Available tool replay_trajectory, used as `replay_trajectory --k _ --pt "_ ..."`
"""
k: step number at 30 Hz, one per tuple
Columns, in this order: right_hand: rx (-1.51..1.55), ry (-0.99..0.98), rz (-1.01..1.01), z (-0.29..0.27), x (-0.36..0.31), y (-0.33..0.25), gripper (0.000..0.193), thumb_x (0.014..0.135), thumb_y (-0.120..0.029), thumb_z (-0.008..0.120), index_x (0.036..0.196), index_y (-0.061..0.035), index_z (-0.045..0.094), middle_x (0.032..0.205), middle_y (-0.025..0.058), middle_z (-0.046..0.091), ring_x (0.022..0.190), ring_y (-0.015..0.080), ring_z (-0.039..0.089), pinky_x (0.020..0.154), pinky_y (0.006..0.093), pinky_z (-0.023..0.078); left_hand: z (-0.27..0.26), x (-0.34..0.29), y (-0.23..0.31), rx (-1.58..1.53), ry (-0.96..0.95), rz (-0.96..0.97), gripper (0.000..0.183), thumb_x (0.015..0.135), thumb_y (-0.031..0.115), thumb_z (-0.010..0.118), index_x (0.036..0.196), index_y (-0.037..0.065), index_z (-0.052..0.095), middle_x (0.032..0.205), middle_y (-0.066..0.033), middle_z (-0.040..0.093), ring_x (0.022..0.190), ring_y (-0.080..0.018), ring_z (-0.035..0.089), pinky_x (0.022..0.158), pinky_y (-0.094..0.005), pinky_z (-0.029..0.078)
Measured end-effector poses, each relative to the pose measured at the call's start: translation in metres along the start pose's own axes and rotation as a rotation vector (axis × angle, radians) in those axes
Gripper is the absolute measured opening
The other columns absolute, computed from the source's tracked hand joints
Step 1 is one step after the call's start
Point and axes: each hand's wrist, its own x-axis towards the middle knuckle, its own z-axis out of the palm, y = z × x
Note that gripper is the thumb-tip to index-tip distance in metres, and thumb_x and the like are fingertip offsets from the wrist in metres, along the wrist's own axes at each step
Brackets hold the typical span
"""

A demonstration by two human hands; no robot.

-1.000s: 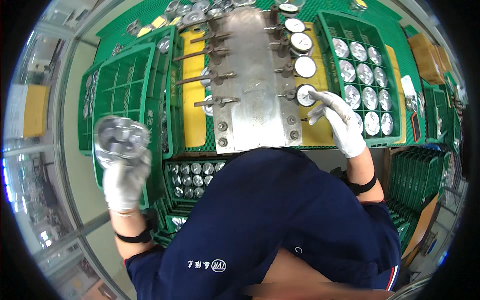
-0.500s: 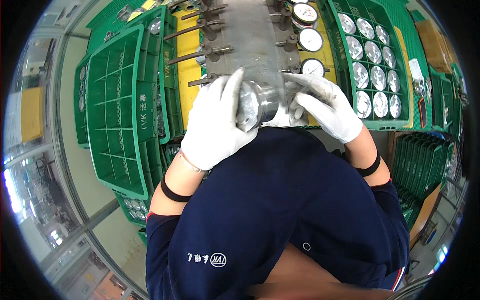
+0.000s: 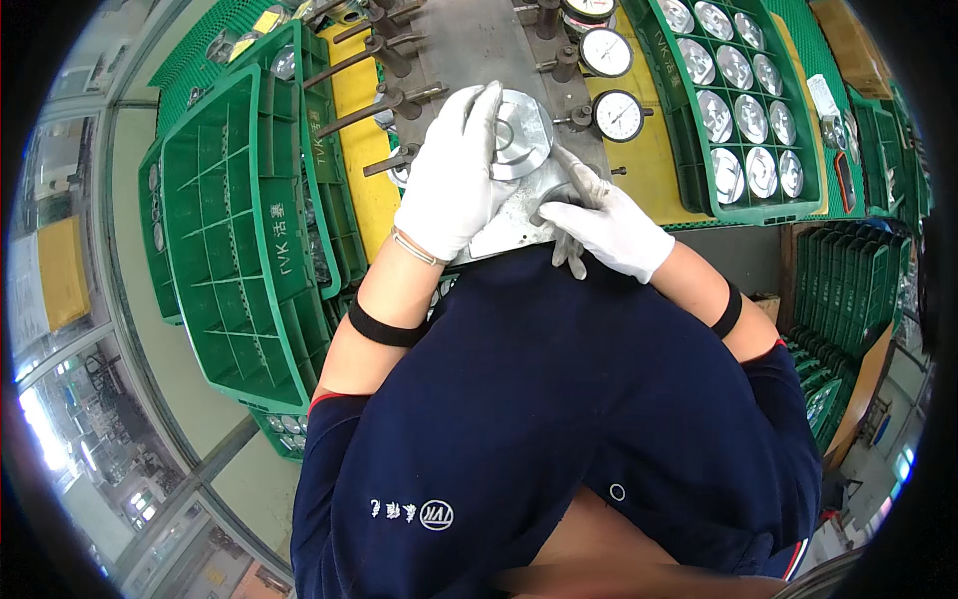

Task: Inspecting metal engine pistons using a dial gauge fixture and sorting them into plastic crates.

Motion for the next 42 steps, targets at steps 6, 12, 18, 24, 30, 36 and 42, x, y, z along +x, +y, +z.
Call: replay_trajectory --k 6,12,18,24,30,36,42 --pt "0.043 0.005 -0.037 0.0 0.003 0.002 0.089 0.096 -0.017 0.062 0.16 -0.0122 0.001 0.106 0.0203 0.062 0.059 0.0207 0.066 0.047 0.0314 0.056 0.0 0.003 -0.008 -0.071 -0.004 0.041 0.085 0.065 0.008 0.079 0.141 0.0 0.043 0.135 -0.0226 0.05 0.12 -0.0406 0.053 0.101 -0.0425 0.048" --pt "0.06 -0.026 -0.009 -0.005 0.006 0.0 0.087 0.097 -0.017 0.06 0.16 -0.0149 0.001 0.11 0.0206 0.062 0.06 0.0209 0.067 0.048 0.0317 0.057 0.006 0.004 -0.008 -0.067 0.017 0.003 0.086 0.064 0.008 0.079 0.143 0.003 0.043 0.135 -0.0205 0.05 0.12 -0.0398 0.053 0.1 -0.0423 0.048" --pt "0.025 -0.031 -0.001 -0.014 0.002 -0.006 0.09 0.096 -0.018 0.062 0.16 -0.0142 0.0 0.105 0.0192 0.064 0.062 0.02 0.067 0.053 0.0322 0.059 0.007 0.011 0.0 -0.059 0.062 0.019 0.083 0.067 0.012 0.08 0.141 0.002 0.045 0.133 -0.0198 0.053 0.117 -0.0399 0.055 0.1 -0.0422 0.049" --pt "0.264 -0.208 -0.082 -0.024 -0.017 -0.043 0.08 0.096 -0.03 0.065 0.157 -0.0082 0.018 0.121 0.0065 0.065 0.112 0.0222 0.063 0.073 0.0357 0.059 -0.035 0.017 0.066 -0.289 0.053 0.146 0.081 0.063 0.015 0.085 0.135 -0.001 0.051 0.13 -0.0246 0.056 0.12 -0.0412 0.057 0.1 -0.0445 0.049" --pt "0.237 -0.139 -0.383 -0.128 -0.019 -0.1 0.035 0.099 -0.029 0.05 0.124 -0.0081 0.062 0.108 0.0103 0.07 0.088 0.0171 0.069 0.08 0.0309 0.056 -0.062 0.006 0.066 -0.009 0.19 0.001 0.068 0.073 -0.01 0.068 0.137 -0.002 0.048 0.137 -0.023 0.051 0.129 -0.0353 0.051 0.108 -0.0433 0.042" --pt "-1.025 1.011 -0.755 -0.377 0.039 -0.194 0.077 0.082 -0.024 0.08 0.147 -0.0052 0.042 0.121 0.0161 0.065 0.105 0.0224 0.066 0.092 0.0313 0.052 -0.098 -0.103 0.005 0.734 0.319 -0.507 0.064 0.084 0.013 0.073 0.14 -0.003 0.045 0.135 -0.0249 0.054 0.124 -0.0414 0.054 0.107 -0.0477 0.042" --pt "-1.555 1.323 -0.247 -0.454 0.109 -0.209 0.094 0.072 -0.053 0.079 0.152 -0.0262 0.038 0.129 0.0301 0.054 0.116 0.0421 0.059 0.1 0.0449 0.049 -0.125 -0.261 -0.009 1.153 0.127 -1.037 0.063 0.088 0.045 0.071 0.124 -0.005 0.058 0.117 -0.0265 0.065 0.107 -0.0422 0.062 0.094 -0.0468 0.051"
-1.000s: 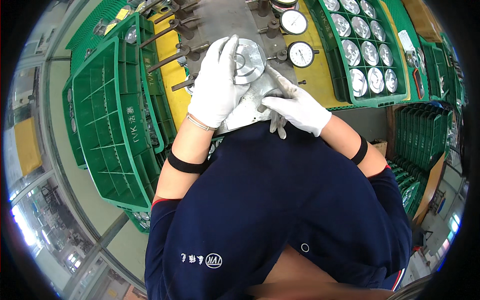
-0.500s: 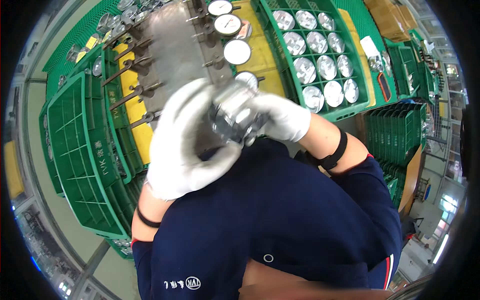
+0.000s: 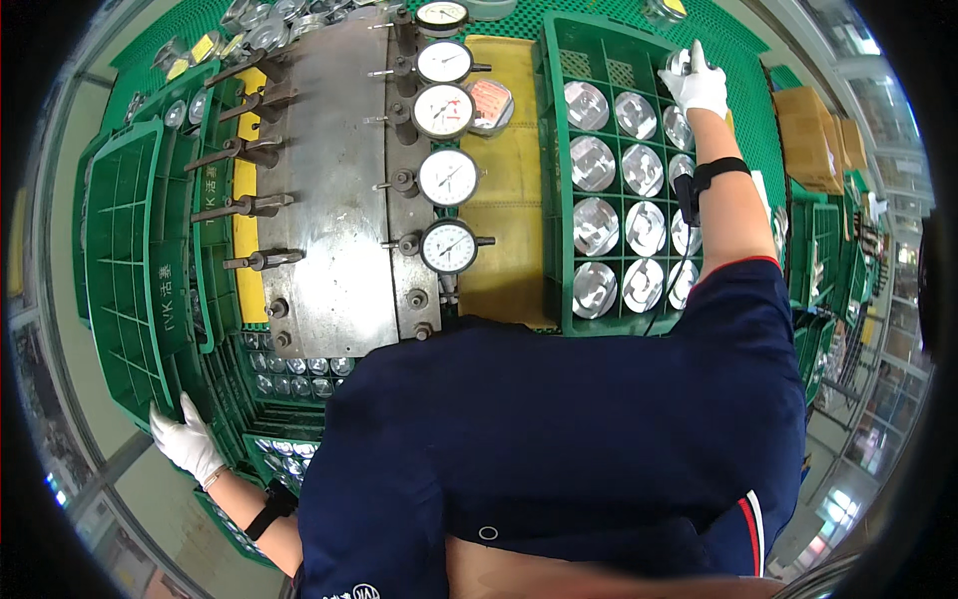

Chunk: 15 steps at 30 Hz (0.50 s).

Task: Inspecting metal engine pistons using a dial gauge fixture and sorting them into plastic crates.

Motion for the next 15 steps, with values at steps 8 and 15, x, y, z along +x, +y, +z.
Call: replay_trajectory --k 8,15 --pt "-0.359 -0.351 0.022 0.051 -0.006 0.005 0.086 0.088 -0.077 0.041 0.154 -0.0229 0.035 0.151 0.017 0.042 0.13 0.0376 0.052 0.108 0.0473 0.042 0.015 -0.005 -0.016 0.048 -0.292 -0.215 0.067 0.089 0.058 0.064 0.106 -0.007 0.067 0.106 -0.029 0.068 0.099 -0.0444 0.064 0.088 -0.0484 0.052" --pt "0.279 -0.302 -0.096 0.014 -0.005 0.06 0.058 0.097 -0.025 0.051 0.151 -0.0088 0.037 0.149 0.0196 0.045 0.135 0.0363 0.047 0.114 0.0411 0.037 0.015 0.05 0.006 -0.013 -0.254 -0.37 0.073 0.084 0.068 0.063 0.106 -0.001 0.066 0.102 -0.0269 0.069 0.097 -0.0469 0.064 0.084 -0.0532 0.051"
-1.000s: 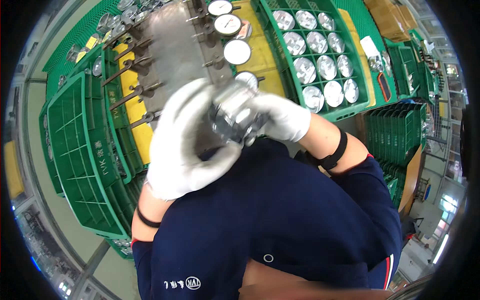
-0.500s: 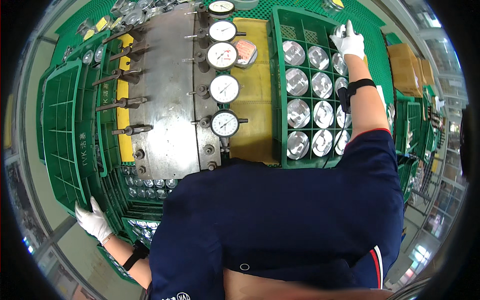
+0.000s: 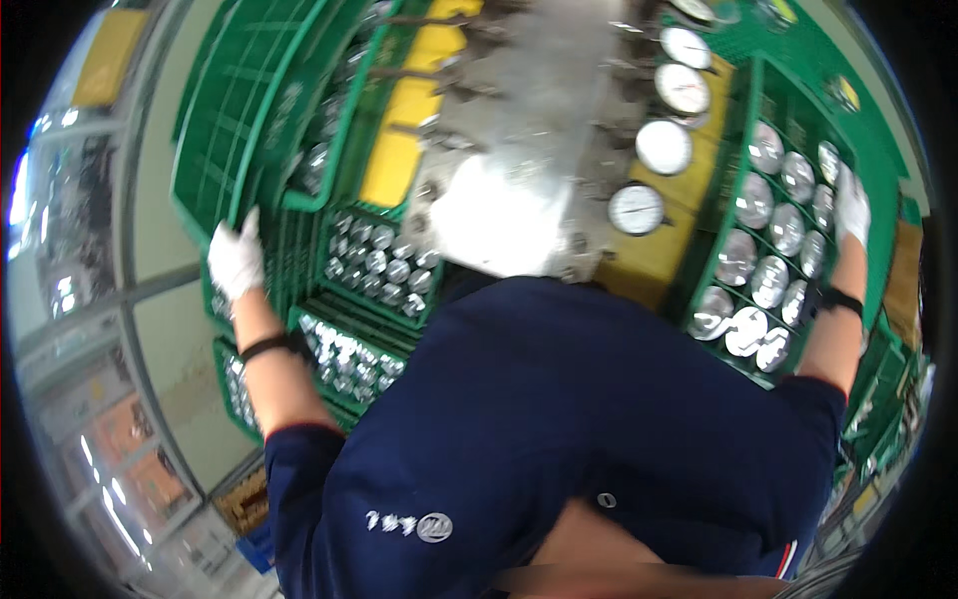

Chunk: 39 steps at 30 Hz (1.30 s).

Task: Inspecting metal engine pistons using a dial gauge fixture and sorting them into plastic crates.

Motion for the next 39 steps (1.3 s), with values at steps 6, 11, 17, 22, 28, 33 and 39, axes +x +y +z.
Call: replay_trajectory --k 6,11,17,22,28,33,39 --pt "0.126 0.147 -0.417 -0.024 -0.067 0.019 0.042 0.107 -0.013 0.033 0.147 -0.0078 0.045 0.149 0.0176 0.046 0.134 0.0298 0.05 0.109 0.0384 0.044 0.028 0.052 0.015 -0.011 0.498 0.378 0.047 0.079 0.044 0.075 0.104 0.006 0.065 0.101 -0.0158 0.069 0.093 -0.037 0.066 0.086 -0.0498 0.05" --pt "0.391 0.096 -0.237 -0.055 -0.204 -0.131 0.046 0.107 -0.026 0.036 0.145 -0.0029 0.047 0.15 0.0141 0.048 0.133 0.0239 0.051 0.113 0.0347 0.037 0.004 0.034 0.087 -0.427 -0.196 0.722 0.063 0.079 0.03 0.071 0.133 0.002 0.054 0.107 -0.0225 0.069 0.099 -0.0382 0.067 0.088 -0.0455 0.053" --pt "0.452 0.128 -0.318 -0.042 -0.285 -0.219 0.044 0.105 -0.017 0.045 0.146 -0.0029 0.047 0.144 0.0113 0.055 0.128 0.0187 0.055 0.11 0.0322 0.039 0.006 0.074 0.114 -0.092 -0.539 0.838 0.094 0.074 0.025 0.07 0.154 0.003 0.025 0.11 -0.026 0.068 0.103 -0.0411 0.066 0.093 -0.0447 0.053" --pt "0.77 0.099 -0.197 -0.024 -0.333 -0.23 0.045 0.103 -0.015 0.049 0.146 -0.0024 0.046 0.147 0.0119 0.051 0.129 0.021 0.053 0.11 0.035 0.04 0.054 0.067 0.106 0.189 -0.626 0.842 0.09 0.087 0.025 0.057 0.16 0.011 0.006 0.13 -0.0236 0.06 0.111 -0.0392 0.065 0.098 -0.0463 0.05" --pt "0.842 0.131 -0.049 -0.004 -0.377 -0.267 0.047 0.103 -0.015 0.05 0.147 -0.0004 0.043 0.147 0.0156 0.05 0.124 0.025 0.058 0.106 0.037 0.045 0.067 0.065 0.107 0.168 -0.471 0.936 0.079 0.091 0.022 0.053 0.157 0.003 0.015 0.104 -0.0214 0.069 0.09 -0.036 0.069 0.082 -0.0474 0.055" --pt "0.916 0.071 -0.067 0.003 -0.383 -0.286 0.047 0.103 -0.013 0.051 0.147 0.0017 0.043 0.137 0.0202 0.058 0.114 0.0236 0.063 0.103 0.0347 0.046 -0.034 0.053 0.093 -0.08 -0.206 1.078 0.09 0.067 0.017 0.078 0.145 0.002 0.037 0.103 -0.0201 0.068 0.094 -0.0404 0.063 0.084 -0.0469 0.054" --pt "1.016 -0.005 -0.145 0.002 -0.363 -0.313 0.051 0.101 -0.011 0.055 0.148 -0.0016 0.042 0.145 0.014 0.052 0.116 0.0217 0.062 0.101 0.032 0.046 -0.087 0.012 0.088 -0.809 -0.179 1.172 0.081 0.062 0.017 0.088 0.133 0.002 0.051 0.131 -0.019 0.058 0.12 -0.0347 0.058 0.103 -0.0413 0.049"
